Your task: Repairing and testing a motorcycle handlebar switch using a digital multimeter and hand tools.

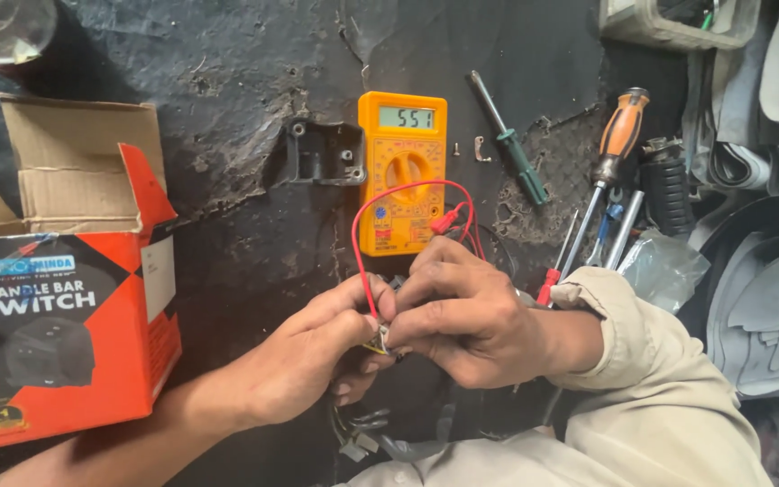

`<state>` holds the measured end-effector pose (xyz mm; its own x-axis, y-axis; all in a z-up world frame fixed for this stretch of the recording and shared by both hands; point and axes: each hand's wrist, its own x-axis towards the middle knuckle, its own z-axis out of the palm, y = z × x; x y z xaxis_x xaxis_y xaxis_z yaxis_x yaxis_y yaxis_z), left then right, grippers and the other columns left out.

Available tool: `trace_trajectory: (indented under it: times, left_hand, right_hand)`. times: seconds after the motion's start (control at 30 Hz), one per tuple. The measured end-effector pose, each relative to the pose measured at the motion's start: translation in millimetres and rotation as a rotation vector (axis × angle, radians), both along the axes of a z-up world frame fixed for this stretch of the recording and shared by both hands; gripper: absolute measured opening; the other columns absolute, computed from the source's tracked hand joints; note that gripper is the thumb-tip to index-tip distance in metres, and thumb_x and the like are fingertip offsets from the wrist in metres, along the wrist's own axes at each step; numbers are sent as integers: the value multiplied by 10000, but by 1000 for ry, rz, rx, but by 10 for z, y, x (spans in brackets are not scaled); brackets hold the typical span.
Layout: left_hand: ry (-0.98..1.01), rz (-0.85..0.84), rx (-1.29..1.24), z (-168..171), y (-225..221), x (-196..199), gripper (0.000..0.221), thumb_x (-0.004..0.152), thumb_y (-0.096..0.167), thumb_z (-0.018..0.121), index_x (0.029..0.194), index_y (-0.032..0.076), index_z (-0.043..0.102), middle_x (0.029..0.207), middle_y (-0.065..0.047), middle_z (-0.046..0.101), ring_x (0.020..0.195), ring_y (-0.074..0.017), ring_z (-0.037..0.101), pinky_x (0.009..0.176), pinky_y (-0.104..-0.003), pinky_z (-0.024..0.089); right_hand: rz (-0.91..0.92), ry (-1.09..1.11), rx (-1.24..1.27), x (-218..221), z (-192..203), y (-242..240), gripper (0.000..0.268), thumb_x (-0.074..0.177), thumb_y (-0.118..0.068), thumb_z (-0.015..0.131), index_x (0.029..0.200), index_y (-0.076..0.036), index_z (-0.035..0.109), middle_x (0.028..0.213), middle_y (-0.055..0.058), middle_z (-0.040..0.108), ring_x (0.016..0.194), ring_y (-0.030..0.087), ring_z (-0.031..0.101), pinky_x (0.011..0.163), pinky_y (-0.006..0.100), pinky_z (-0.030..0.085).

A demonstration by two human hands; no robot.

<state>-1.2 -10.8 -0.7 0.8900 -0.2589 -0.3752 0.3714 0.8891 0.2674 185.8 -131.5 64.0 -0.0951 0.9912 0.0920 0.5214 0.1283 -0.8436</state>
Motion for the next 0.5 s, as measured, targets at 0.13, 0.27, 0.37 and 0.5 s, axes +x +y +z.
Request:
trace_trajectory:
  times: [0.13, 0.27, 0.37, 0.5]
  left_hand:
    - [6, -2, 2, 3, 4, -4, 92, 951, 117, 408, 1019, 91, 463, 779, -61, 496, 575, -123, 411, 503, -275, 372]
    - [-10, 1, 5, 3, -1, -6, 88, 958, 124, 413, 1020, 94, 467, 776, -63, 496, 578, -126, 417, 510, -274, 381]
    - [-10, 8, -9, -10, -14, -14, 77, 966, 129, 426, 1018, 93, 471, 790, -56, 499, 600, -120, 422, 517, -271, 381]
    - [26, -20, 47, -33, -25, -14, 90, 944, 129, 444, 1018, 100, 486, 806, -51, 521, 647, -121, 471, 533, -278, 406]
  right_hand:
    - [1, 7, -2, -11, 3, -1, 184, 864, -47, 837, 1018, -98, 750, 981, 24, 665, 913, 226, 577, 822, 353, 501]
    - [0, 11, -4, -10, 14, 6, 183, 864, -46, 837, 1015, -98, 748, 979, 25, 663, 914, 224, 582, 820, 353, 501]
    - [-4, 7, 12, -4, 19, 9, 189, 855, -32, 832, 1010, -94, 744, 990, 33, 656, 921, 235, 588, 826, 360, 506]
    - [-4, 12, 36, 24, 38, 9, 196, 862, -9, 824, 1015, -102, 743, 1007, 29, 650, 939, 234, 605, 843, 364, 517]
